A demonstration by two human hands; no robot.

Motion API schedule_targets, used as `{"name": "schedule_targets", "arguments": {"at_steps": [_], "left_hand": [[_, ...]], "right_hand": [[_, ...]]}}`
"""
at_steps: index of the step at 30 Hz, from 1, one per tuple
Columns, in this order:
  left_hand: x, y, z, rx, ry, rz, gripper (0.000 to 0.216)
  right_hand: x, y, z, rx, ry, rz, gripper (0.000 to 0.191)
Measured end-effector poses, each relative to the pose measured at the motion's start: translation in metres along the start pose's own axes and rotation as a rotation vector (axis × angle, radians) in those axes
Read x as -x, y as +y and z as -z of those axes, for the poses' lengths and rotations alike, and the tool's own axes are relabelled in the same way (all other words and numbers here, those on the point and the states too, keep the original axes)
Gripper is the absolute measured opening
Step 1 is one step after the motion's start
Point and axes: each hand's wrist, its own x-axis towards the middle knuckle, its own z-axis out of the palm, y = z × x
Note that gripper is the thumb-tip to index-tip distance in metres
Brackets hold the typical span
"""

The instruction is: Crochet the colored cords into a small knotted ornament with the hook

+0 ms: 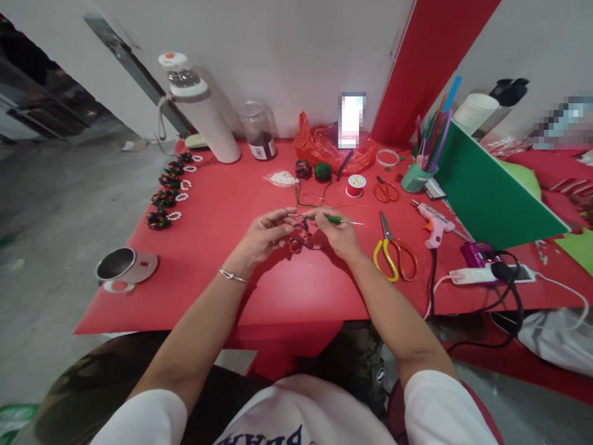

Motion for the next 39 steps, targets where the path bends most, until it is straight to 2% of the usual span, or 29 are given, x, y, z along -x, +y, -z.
{"name": "schedule_targets", "arguments": {"at_steps": [5, 26, 32, 39], "left_hand": [[-0.0024, -0.0006, 0.0029, -0.006, 0.014, -0.012, 0.043], [-0.0045, 0.0019, 0.0072, -0.020, 0.002, 0.011, 0.053], [-0.0033, 0.0027, 0.0049, -0.015, 0.011, 0.017, 0.054], [-0.0024, 0.0041, 0.0043, -0.064, -0.035, 0.044, 0.054]], "right_hand": [[0.0001, -0.0012, 0.0005, -0.003, -0.026, -0.009, 0.028], [-0.0040, -0.0063, 0.0058, 0.030, -0.075, 0.001, 0.038], [-0.0041, -0.0062, 0.0056, 0.012, -0.093, 0.018, 0.032], [-0.0032, -0.0066, 0.0061, 0.021, -0.091, 0.009, 0.032]]}}
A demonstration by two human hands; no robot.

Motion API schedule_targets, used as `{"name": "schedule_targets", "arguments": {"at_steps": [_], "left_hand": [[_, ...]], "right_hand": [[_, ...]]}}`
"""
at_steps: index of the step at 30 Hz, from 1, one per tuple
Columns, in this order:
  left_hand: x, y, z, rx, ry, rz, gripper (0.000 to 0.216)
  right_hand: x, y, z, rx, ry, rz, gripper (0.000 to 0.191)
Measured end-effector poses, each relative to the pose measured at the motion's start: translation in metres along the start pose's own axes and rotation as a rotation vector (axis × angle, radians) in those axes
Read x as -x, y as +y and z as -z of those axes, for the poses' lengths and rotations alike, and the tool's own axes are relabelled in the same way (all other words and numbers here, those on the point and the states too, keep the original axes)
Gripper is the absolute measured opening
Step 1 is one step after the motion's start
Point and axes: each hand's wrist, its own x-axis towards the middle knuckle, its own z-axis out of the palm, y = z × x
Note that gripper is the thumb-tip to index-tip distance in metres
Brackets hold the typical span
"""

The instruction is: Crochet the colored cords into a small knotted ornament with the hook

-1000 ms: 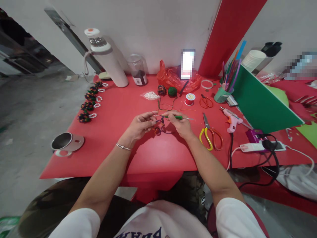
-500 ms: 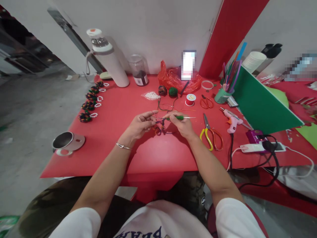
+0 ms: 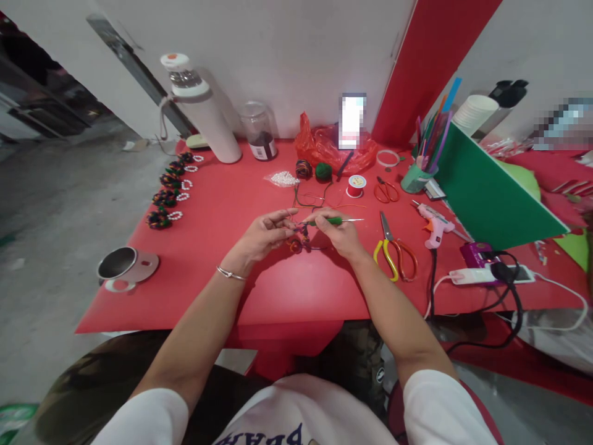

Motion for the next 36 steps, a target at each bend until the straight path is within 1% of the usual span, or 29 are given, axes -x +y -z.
{"name": "schedule_targets", "arguments": {"at_steps": [3, 10, 21, 27, 32, 36], "left_hand": [[0.0003, 0.0005, 0.0001, 0.011, 0.011, -0.013, 0.053], [-0.0005, -0.0019, 0.0015, 0.023, 0.011, -0.018, 0.054], [0.0005, 0.0014, 0.0019, -0.003, -0.003, -0.014, 0.053], [-0.0002, 0.0003, 0.0032, -0.004, 0.008, -0.019, 0.052], [-0.0013, -0.0006, 0.0040, -0.023, 0.027, -0.025, 0.056], [-0.0032, -0.0022, 0.0043, -0.054, 0.041, -0.036, 0.061]], "right_hand": [[0.0001, -0.0009, -0.0005, -0.010, -0.006, 0.005, 0.031], [0.0002, -0.0016, -0.0009, -0.007, -0.007, -0.003, 0.036], [0.0004, 0.0029, 0.0012, -0.019, -0.045, 0.029, 0.029], [0.0008, 0.0016, 0.0035, 0.022, -0.071, 0.055, 0.025], [0.0016, -0.0014, 0.0030, 0.055, -0.063, 0.058, 0.026], [0.0019, -0.0029, 0.0014, 0.090, -0.053, 0.044, 0.031]]}}
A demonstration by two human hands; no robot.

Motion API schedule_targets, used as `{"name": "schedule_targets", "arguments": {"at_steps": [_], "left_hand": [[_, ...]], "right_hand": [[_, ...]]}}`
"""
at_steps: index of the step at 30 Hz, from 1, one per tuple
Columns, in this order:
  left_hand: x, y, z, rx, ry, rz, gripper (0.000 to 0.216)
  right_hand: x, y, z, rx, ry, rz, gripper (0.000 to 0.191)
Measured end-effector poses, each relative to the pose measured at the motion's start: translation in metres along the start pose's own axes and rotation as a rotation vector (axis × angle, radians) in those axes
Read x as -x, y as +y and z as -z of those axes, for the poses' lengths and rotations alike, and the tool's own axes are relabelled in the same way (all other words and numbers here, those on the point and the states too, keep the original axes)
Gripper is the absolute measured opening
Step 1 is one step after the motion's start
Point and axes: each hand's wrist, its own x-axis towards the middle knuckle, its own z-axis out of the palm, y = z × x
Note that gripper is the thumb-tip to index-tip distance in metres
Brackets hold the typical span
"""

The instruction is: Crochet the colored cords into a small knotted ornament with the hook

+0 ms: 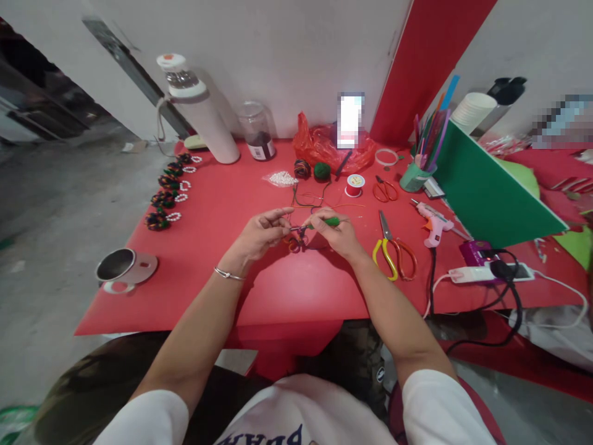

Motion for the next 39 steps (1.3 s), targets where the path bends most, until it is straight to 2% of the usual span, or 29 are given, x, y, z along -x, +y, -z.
{"name": "schedule_targets", "arguments": {"at_steps": [9, 18, 21, 27, 32, 36, 39], "left_hand": [[-0.002, -0.001, -0.002, -0.019, 0.067, -0.019, 0.060], [-0.001, 0.000, -0.004, -0.001, 0.079, -0.045, 0.058], [-0.002, -0.001, -0.005, 0.010, 0.095, -0.061, 0.058], [-0.005, -0.006, -0.005, 0.077, 0.209, -0.023, 0.058], [-0.004, -0.006, -0.012, 0.139, 0.292, -0.017, 0.066], [-0.002, -0.006, -0.015, 0.214, 0.296, -0.065, 0.069], [0.000, -0.006, -0.014, 0.289, 0.225, -0.044, 0.065]], "right_hand": [[0.001, -0.006, -0.001, 0.111, -0.003, 0.048, 0.033], [0.002, -0.005, -0.003, 0.240, -0.032, 0.129, 0.032], [0.003, -0.007, -0.007, 0.320, -0.043, 0.209, 0.029], [0.006, -0.003, -0.017, 0.623, -0.065, 0.502, 0.013], [0.012, -0.001, -0.022, 0.777, -0.022, 0.598, 0.017], [0.014, -0.003, -0.024, 0.825, 0.031, 0.676, 0.021], [0.014, -0.002, -0.026, 0.812, 0.075, 0.745, 0.025]]}}
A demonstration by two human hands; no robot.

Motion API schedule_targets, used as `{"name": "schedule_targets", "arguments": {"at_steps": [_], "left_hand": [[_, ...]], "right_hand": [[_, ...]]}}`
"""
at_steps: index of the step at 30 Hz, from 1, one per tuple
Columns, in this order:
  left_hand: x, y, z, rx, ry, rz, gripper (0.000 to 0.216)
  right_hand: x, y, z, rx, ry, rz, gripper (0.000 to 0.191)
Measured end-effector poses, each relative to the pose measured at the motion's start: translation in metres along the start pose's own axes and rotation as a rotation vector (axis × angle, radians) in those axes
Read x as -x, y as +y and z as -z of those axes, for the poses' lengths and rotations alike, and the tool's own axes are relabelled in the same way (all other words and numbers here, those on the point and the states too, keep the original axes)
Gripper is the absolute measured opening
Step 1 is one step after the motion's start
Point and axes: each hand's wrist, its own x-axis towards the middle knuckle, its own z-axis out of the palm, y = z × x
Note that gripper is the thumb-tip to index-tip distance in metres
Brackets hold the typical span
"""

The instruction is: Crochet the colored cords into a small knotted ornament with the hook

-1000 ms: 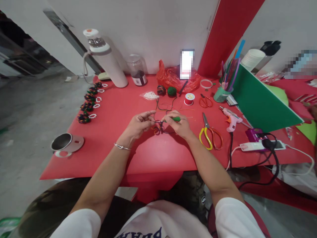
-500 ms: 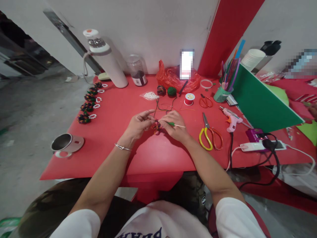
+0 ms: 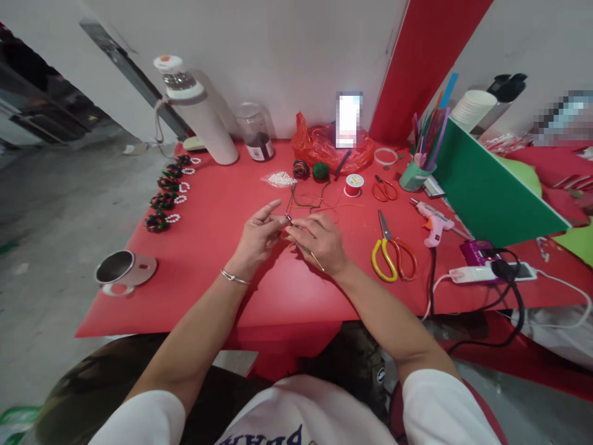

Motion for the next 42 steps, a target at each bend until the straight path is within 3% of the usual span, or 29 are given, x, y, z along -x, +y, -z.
{"name": "schedule_targets", "arguments": {"at_steps": [4, 7, 14, 19, 23, 28, 38, 42], "left_hand": [[0.001, 0.005, 0.008, 0.095, -0.198, 0.177, 0.055], [0.000, 0.010, 0.013, 0.078, -0.283, 0.247, 0.050], [-0.005, 0.018, 0.017, -0.135, -0.159, 0.126, 0.047], [-0.003, 0.019, 0.015, -0.150, -0.167, 0.105, 0.045], [-0.002, 0.019, 0.014, -0.145, -0.202, 0.081, 0.045], [0.000, 0.011, 0.010, -0.135, -0.255, 0.046, 0.047], [0.000, 0.007, 0.005, -0.119, -0.162, 0.007, 0.055], [-0.001, 0.001, 0.003, -0.185, -0.088, -0.001, 0.063]], "right_hand": [[0.001, 0.003, 0.000, -0.089, 0.060, 0.014, 0.026], [-0.001, 0.010, 0.004, -0.254, 0.018, 0.017, 0.027], [-0.009, 0.024, 0.011, -0.420, -0.171, -0.188, 0.015], [-0.012, 0.018, 0.018, -0.484, -0.154, -0.316, 0.020], [-0.011, 0.013, 0.022, -0.585, -0.138, -0.516, 0.025], [-0.005, 0.013, 0.011, -0.696, -0.099, -0.680, 0.035], [-0.005, 0.007, 0.005, -0.561, -0.019, -0.542, 0.023], [-0.007, 0.004, 0.006, -0.472, -0.028, -0.405, 0.018]]}}
